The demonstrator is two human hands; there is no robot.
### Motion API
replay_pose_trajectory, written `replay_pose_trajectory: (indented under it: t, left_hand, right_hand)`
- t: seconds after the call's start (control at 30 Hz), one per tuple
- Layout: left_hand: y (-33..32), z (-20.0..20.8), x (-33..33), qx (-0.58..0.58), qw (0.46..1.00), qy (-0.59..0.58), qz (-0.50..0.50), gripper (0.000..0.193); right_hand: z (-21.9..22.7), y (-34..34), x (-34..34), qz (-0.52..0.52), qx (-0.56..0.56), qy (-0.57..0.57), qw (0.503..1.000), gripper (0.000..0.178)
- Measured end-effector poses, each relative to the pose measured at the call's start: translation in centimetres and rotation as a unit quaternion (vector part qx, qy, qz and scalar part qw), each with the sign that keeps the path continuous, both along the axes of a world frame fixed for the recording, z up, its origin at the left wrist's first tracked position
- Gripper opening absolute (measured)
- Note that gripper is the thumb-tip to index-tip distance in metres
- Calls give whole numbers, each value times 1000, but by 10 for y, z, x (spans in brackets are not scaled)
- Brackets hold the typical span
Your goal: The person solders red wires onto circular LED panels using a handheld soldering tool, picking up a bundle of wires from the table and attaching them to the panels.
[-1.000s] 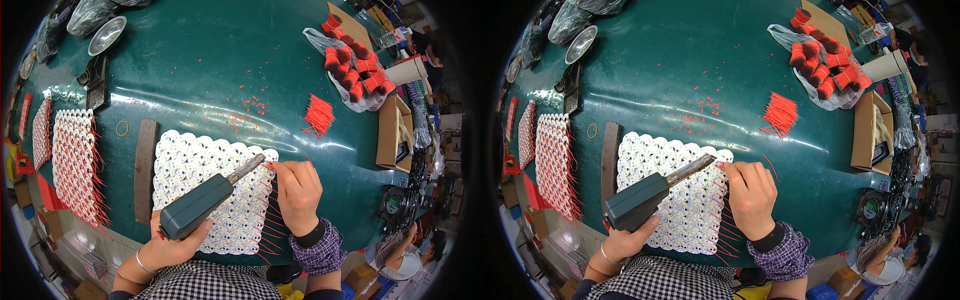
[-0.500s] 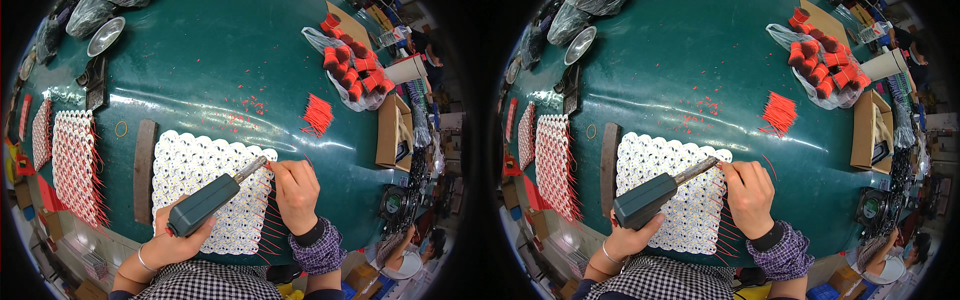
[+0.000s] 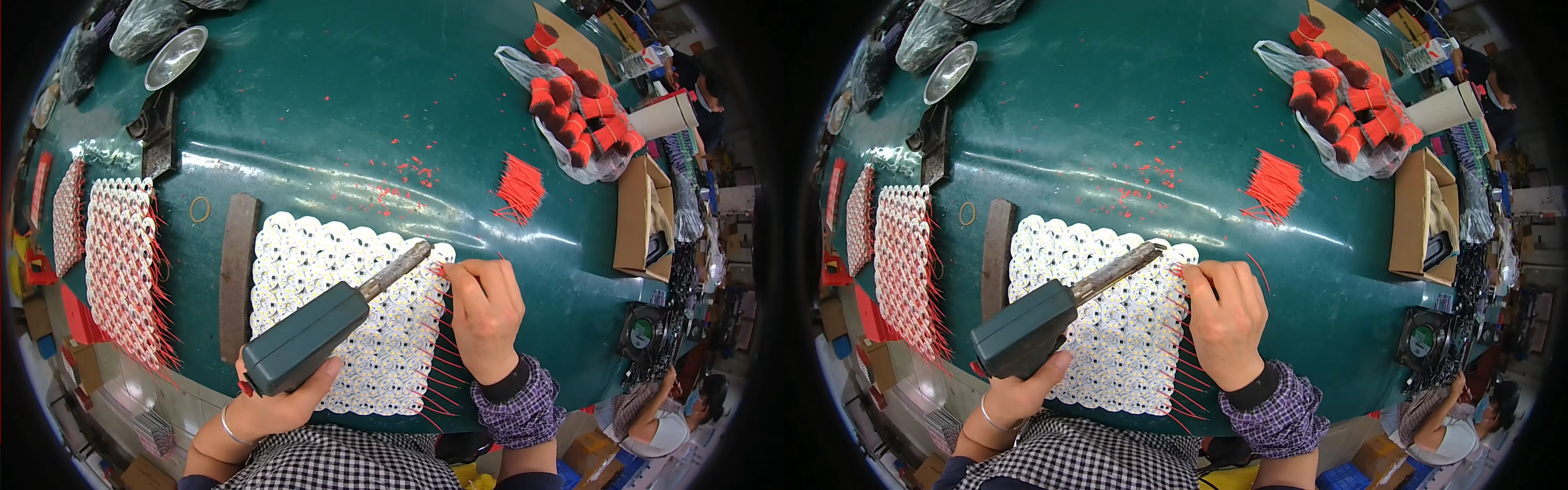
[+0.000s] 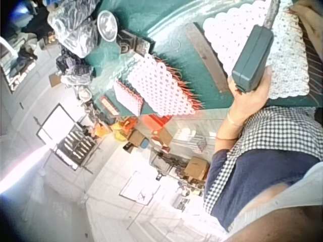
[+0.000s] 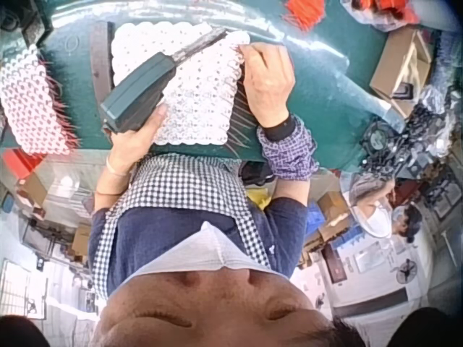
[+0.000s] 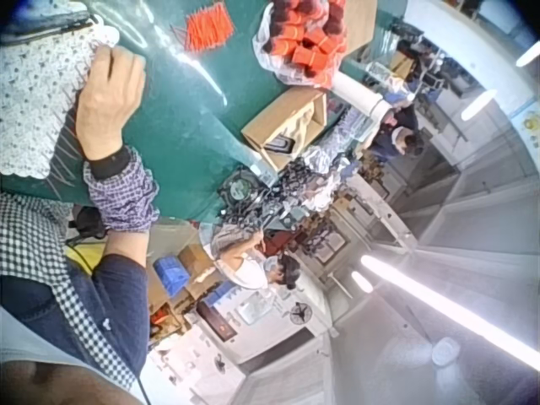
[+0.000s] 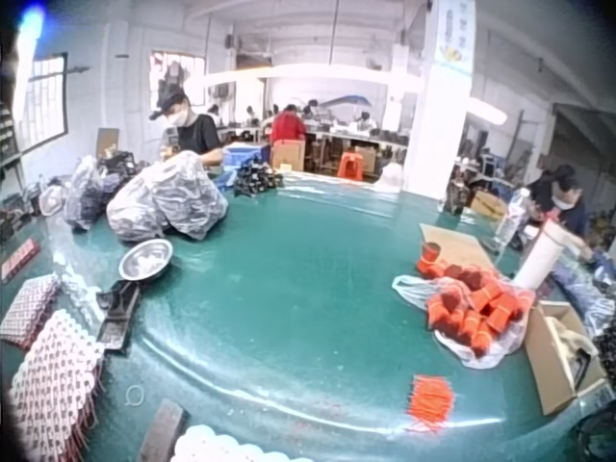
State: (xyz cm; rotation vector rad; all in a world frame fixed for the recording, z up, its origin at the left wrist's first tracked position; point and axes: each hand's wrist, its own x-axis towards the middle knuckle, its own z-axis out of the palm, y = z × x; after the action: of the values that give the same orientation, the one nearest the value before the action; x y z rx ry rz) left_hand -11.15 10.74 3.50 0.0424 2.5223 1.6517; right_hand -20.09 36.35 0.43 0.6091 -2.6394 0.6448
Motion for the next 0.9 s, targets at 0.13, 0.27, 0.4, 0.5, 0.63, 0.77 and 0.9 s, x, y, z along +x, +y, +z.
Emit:
replay_pose_trajectory:
  t: [0.13,0.27,0.4,0.5,0.63,0.77,0.9]
  left_hand:
    - [-10,1,7,-18,1000,4,-20,38]
    - [-12,8,4,2,994,-110,18,20]
    - [-10,0,-2,-23,999,44,-15,20]
    - [-7,3,-8,61,998,-8,27,20]
    - [-8,5,-11,38,999,-14,11,19]
    - [-8,5,-11,54,998,-36,20,18]
    - [-8,3,-11,35,999,-15,8,18]
  right_hand:
    - [14,-5,1,5,-1,18,1000,27]
    - [17,-14,-2,39,-9,-1,999,28]
    - [6,-18,-4,51,-15,-8,999,29]
    - [0,-18,-4,47,-14,-9,999,30]
    - [-2,-19,-5,46,-10,-12,999,30]
    - [-3,-19,-5,48,-5,-14,999,30]
    - [-3,-19,-5,48,-3,-20,999,30]
